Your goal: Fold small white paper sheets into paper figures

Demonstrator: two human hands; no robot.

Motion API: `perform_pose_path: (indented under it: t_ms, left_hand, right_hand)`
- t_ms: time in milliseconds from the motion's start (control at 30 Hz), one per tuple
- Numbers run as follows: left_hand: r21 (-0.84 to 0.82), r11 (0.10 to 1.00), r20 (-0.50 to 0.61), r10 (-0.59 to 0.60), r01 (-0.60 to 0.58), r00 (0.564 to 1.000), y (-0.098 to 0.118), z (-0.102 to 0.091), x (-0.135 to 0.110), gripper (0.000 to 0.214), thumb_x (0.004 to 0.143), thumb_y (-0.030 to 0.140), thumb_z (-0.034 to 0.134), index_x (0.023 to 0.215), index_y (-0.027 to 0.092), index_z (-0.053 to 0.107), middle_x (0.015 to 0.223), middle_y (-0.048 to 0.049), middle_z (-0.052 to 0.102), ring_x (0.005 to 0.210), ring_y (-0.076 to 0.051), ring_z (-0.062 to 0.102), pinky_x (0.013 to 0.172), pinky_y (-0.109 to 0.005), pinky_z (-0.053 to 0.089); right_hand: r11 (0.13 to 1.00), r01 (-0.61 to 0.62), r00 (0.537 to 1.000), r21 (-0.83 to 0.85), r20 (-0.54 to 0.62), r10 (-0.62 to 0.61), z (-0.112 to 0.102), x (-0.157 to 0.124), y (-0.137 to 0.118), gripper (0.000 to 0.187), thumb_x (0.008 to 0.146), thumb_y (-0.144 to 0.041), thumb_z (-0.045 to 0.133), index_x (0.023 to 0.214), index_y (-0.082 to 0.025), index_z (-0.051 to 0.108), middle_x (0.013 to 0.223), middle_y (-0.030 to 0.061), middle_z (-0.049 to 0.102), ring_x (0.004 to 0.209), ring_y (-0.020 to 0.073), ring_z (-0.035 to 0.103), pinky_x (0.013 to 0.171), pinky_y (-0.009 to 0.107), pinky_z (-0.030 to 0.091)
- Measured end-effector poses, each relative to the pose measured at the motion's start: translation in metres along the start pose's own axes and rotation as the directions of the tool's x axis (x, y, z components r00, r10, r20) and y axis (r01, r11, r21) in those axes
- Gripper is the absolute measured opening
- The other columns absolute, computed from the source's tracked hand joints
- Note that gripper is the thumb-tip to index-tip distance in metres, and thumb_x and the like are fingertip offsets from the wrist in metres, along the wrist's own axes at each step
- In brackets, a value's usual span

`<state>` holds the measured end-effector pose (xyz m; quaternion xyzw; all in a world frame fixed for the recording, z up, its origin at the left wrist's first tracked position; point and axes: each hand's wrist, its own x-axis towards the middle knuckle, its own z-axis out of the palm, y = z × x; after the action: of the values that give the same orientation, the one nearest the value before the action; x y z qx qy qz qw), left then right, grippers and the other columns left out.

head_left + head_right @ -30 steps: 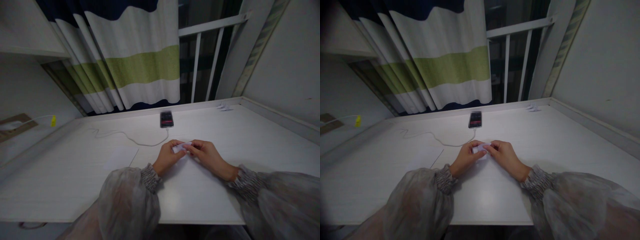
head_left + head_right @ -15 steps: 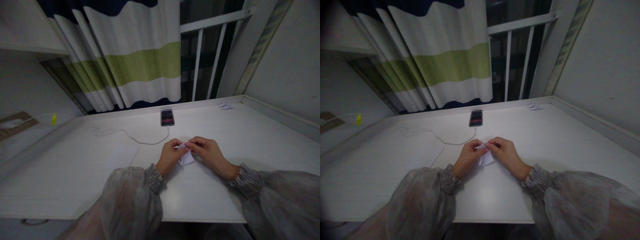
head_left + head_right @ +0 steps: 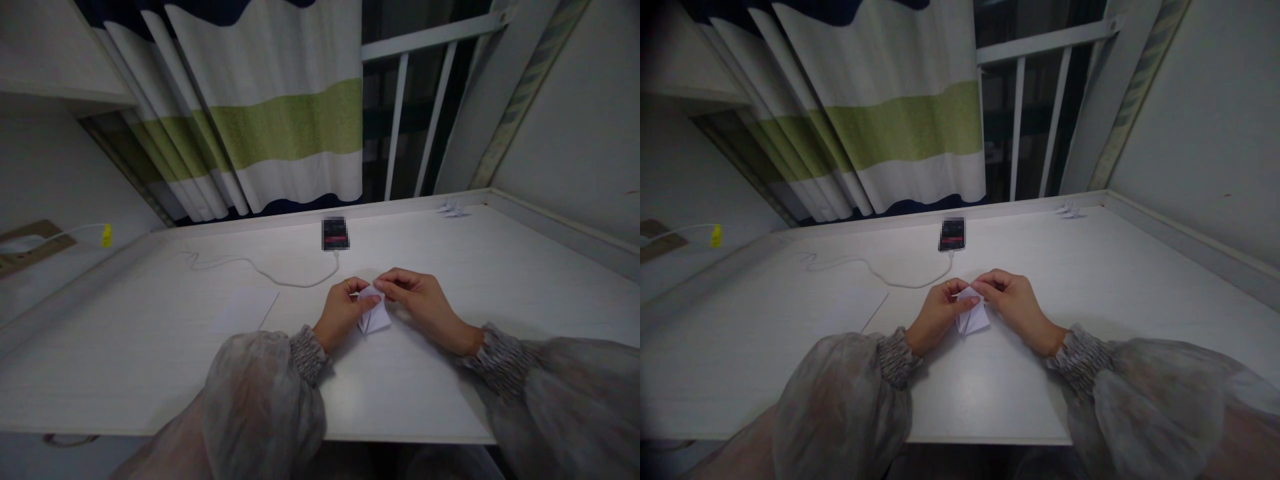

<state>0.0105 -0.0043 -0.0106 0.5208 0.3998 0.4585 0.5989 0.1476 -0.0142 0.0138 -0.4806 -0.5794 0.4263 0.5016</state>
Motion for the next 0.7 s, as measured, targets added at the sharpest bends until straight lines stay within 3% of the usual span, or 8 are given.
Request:
perform_pose_path:
  t_ms: [700]
  left_hand:
    - [0.022,0.999,-0.05,-0.048,0.049,0.998,-0.0009,0.0038,0.0002,0.022,0.055,0.024,0.067,0.069,0.013,0.055,0.053,0.0034,0.051,0.046,-0.007,0.044,0.048,-0.021,0.034]
  right_hand:
    - [0.989,0.053,0.995,-0.14,-0.073,-0.064,-0.0038,0.003,0.0049,0.024,0.073,-0.039,0.053,0.068,-0.017,0.06,0.056,-0.0011,0.054,0.052,0.0112,0.047,0.051,0.024,0.038]
